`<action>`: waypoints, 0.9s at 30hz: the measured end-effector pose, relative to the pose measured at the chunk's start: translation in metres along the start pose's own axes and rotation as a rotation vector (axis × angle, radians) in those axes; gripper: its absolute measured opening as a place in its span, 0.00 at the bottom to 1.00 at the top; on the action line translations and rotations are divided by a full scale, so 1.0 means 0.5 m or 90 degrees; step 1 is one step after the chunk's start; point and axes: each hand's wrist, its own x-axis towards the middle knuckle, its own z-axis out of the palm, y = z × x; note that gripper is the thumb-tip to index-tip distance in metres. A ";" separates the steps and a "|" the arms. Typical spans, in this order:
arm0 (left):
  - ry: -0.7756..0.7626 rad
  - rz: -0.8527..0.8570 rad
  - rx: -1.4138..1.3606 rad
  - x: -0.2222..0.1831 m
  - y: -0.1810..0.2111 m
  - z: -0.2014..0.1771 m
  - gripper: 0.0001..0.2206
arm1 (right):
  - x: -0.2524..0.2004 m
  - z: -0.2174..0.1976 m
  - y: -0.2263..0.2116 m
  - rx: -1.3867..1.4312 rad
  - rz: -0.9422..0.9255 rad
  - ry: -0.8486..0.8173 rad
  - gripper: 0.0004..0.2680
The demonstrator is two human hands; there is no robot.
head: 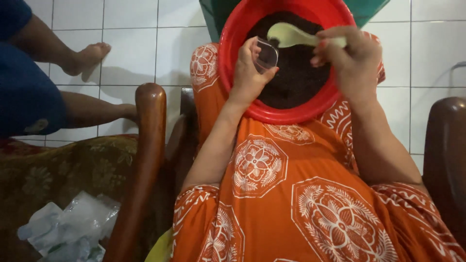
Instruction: Scooping a dark granular substance from a large red basin into small clear plastic bags using a spoon.
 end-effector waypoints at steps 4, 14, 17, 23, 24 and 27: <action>0.003 0.005 -0.002 0.000 -0.001 -0.001 0.40 | 0.010 0.004 0.020 -0.159 -0.164 -0.046 0.03; 0.020 0.013 -0.004 0.002 -0.002 -0.003 0.41 | 0.029 0.015 0.177 -0.129 0.077 -0.059 0.03; 0.007 -0.022 -0.005 -0.002 0.009 -0.007 0.41 | 0.032 0.017 0.196 -0.113 0.085 -0.033 0.04; 0.003 -0.021 0.001 0.002 0.000 -0.002 0.40 | 0.039 -0.011 0.129 0.070 0.188 0.076 0.05; 0.005 -0.023 0.000 0.002 0.000 -0.003 0.40 | 0.036 -0.015 0.104 0.069 0.189 0.073 0.05; -0.013 -0.048 -0.022 0.000 -0.005 0.000 0.41 | 0.021 -0.018 0.045 -0.008 0.070 0.039 0.04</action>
